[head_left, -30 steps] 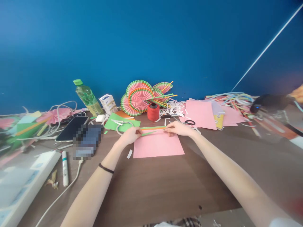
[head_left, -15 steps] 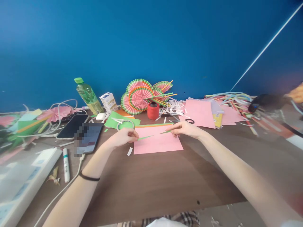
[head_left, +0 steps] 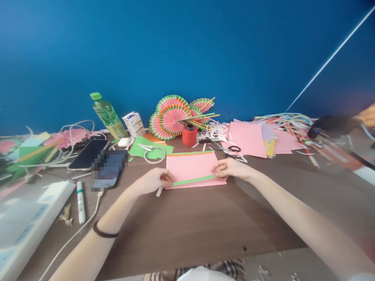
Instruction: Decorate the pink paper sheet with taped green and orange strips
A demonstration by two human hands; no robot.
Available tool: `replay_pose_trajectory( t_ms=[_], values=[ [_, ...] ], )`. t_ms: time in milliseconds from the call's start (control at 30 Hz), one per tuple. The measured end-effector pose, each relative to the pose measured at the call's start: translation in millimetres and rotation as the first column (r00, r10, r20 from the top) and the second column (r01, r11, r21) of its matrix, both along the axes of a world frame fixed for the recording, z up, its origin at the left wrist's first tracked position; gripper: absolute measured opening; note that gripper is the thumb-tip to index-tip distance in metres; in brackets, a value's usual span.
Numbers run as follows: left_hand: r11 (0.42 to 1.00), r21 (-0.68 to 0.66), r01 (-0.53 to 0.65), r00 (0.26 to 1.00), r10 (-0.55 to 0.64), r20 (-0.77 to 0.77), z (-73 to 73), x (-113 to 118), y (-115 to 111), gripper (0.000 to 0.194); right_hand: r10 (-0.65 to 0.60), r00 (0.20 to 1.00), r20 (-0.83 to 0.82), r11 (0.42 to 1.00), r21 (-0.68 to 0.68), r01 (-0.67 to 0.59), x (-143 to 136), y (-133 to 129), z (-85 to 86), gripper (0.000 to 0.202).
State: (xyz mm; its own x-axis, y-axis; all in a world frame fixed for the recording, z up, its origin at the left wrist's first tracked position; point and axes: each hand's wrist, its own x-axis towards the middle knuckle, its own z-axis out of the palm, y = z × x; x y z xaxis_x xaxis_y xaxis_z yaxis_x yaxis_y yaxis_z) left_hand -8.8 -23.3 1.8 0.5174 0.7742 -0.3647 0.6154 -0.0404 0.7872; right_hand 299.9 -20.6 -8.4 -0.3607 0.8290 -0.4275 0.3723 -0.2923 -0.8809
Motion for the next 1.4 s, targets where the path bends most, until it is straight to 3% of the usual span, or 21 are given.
replay_pose_trajectory(
  t_ms=[233,400,567,933,1400],
  values=[
    [1.000,0.018,0.021,0.999,-0.020,-0.030,7.6,0.3,6.7,0.021,0.145,0.976,0.163,0.980,0.113,-0.164,-2.6,-3.7,3.5,0.019],
    [0.993,-0.023,0.117,0.984,-0.119,-0.133,14.3,3.3,11.2,0.014,0.266,0.893,0.362,0.917,0.192,-0.351,3.0,3.7,12.3,0.024],
    [0.986,0.013,0.168,0.959,-0.160,-0.235,16.5,9.1,14.5,0.015,0.363,0.824,0.436,0.859,0.186,-0.477,1.9,11.9,12.5,0.027],
    [0.986,-0.001,0.164,0.943,-0.157,-0.294,13.4,15.0,17.8,0.015,0.403,0.758,0.513,0.824,0.157,-0.544,0.6,15.5,9.7,0.023],
    [0.980,0.029,0.196,0.915,-0.173,-0.366,16.6,23.5,15.4,0.012,0.434,0.778,0.454,0.834,0.124,-0.538,4.1,16.7,13.3,0.029]
  ],
)
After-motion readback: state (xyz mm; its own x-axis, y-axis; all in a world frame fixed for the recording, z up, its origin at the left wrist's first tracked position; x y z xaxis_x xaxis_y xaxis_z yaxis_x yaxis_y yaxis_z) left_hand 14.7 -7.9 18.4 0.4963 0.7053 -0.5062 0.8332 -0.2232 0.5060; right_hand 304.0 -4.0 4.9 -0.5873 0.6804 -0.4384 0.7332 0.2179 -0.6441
